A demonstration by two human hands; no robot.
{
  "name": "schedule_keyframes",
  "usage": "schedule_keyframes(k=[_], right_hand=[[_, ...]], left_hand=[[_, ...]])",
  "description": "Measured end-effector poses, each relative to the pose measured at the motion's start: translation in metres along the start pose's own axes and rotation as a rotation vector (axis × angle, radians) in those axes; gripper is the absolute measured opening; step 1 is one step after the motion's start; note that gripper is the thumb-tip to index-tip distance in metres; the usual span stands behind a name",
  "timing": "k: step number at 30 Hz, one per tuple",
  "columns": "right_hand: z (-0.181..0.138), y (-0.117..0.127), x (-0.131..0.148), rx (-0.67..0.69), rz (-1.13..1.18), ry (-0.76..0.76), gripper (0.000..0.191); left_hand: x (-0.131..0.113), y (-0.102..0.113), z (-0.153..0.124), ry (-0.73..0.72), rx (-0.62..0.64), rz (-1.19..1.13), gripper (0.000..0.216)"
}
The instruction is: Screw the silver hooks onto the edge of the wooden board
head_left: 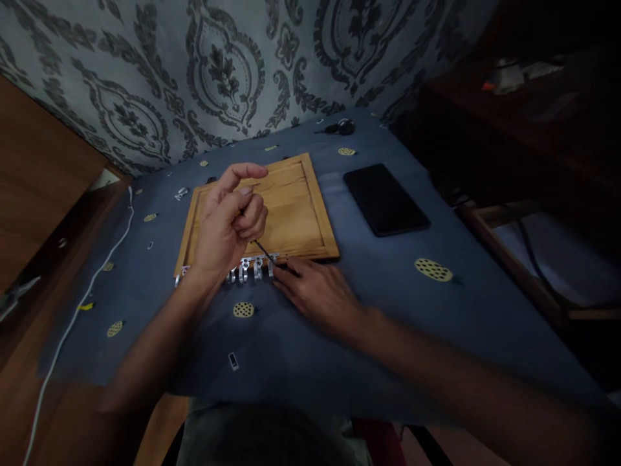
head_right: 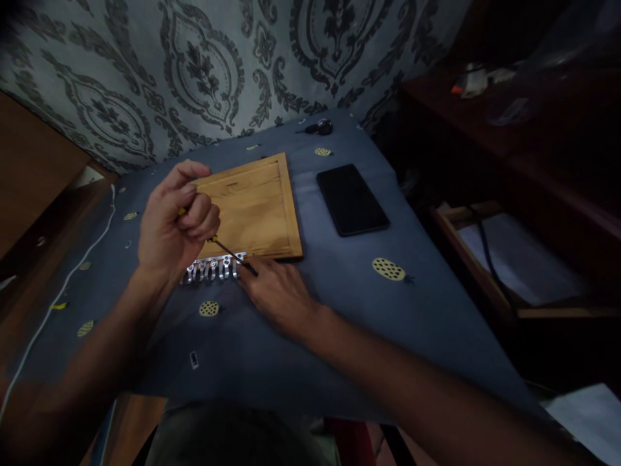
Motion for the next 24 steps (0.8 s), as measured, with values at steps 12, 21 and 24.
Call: schedule_keyframes(k=[12,21,24], right_hand=[[0.000,0.001,0.000,0.042,-0.004,-0.008,0.026],[0.001,-0.002,0.000,0.043,-0.043,-0.001,0.028],[0.001,-0.001,0.000,0.046,-0.051,-0.003,0.028]], left_hand=[[-0.005,-0.003,-0.009,-0.120,-0.092,-0.010,0.018],[0.001,-0.008,0.000,0.001,0.067,0.003,0.021],[-0.003,0.005,-0.004,-0.083,-0.125,0.037,0.024]])
Point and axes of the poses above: each hand's wrist, its own z-axis towards the middle knuckle, its own y-axis out of the back of the hand, x = y × z, the point moved 8 cm from there along z, towards the middle knuckle, and after that the axes turned 8 degrees about -x, right-handed, at the moved point
